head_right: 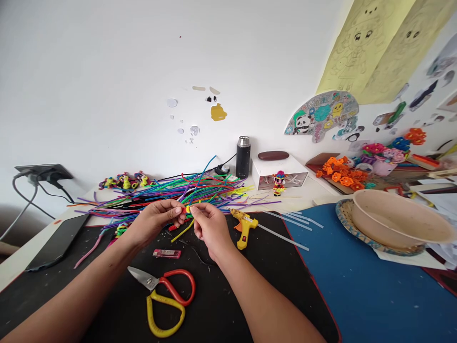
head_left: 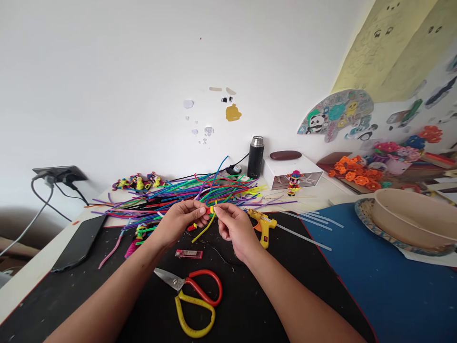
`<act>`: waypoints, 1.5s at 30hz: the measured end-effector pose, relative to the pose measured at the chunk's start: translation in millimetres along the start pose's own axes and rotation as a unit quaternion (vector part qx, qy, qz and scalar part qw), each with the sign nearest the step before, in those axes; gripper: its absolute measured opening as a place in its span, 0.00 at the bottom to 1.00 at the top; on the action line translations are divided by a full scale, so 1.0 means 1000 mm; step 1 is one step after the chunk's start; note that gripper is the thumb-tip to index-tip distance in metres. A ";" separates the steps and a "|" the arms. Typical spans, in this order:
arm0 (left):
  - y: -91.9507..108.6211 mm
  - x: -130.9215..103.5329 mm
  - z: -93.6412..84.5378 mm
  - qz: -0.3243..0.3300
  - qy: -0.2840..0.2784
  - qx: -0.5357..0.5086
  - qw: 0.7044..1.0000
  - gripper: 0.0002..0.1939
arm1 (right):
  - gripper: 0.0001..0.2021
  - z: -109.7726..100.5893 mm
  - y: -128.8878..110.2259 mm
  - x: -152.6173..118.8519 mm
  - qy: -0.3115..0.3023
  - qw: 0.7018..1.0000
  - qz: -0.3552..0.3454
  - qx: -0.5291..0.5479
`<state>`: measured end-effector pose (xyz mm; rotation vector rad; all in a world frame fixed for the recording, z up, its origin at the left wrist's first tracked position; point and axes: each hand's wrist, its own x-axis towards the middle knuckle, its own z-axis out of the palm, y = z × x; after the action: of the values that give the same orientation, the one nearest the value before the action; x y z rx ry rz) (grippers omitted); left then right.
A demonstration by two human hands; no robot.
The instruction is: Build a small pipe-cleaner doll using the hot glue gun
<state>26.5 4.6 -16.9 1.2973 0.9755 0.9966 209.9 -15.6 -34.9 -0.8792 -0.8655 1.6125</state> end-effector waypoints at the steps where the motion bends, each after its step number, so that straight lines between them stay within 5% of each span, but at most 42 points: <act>1: -0.001 0.000 0.000 0.001 0.001 0.000 1.000 0.18 | 0.21 0.000 0.000 0.000 -0.001 1.000 0.000 0.000; 26: 0.001 -0.004 0.009 0.043 0.044 0.110 0.992 0.20 | 0.21 0.001 0.001 -0.001 0.002 1.000 -0.008 -0.014; 45: 0.014 -0.009 0.015 0.062 0.090 0.096 0.989 0.22 | 0.21 0.002 -0.003 -0.003 0.008 1.000 0.005 0.005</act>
<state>37.9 -7.5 -1.9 1.4599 1.1614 1.1529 209.6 -18.2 -31.1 -0.8901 -0.8432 1.6154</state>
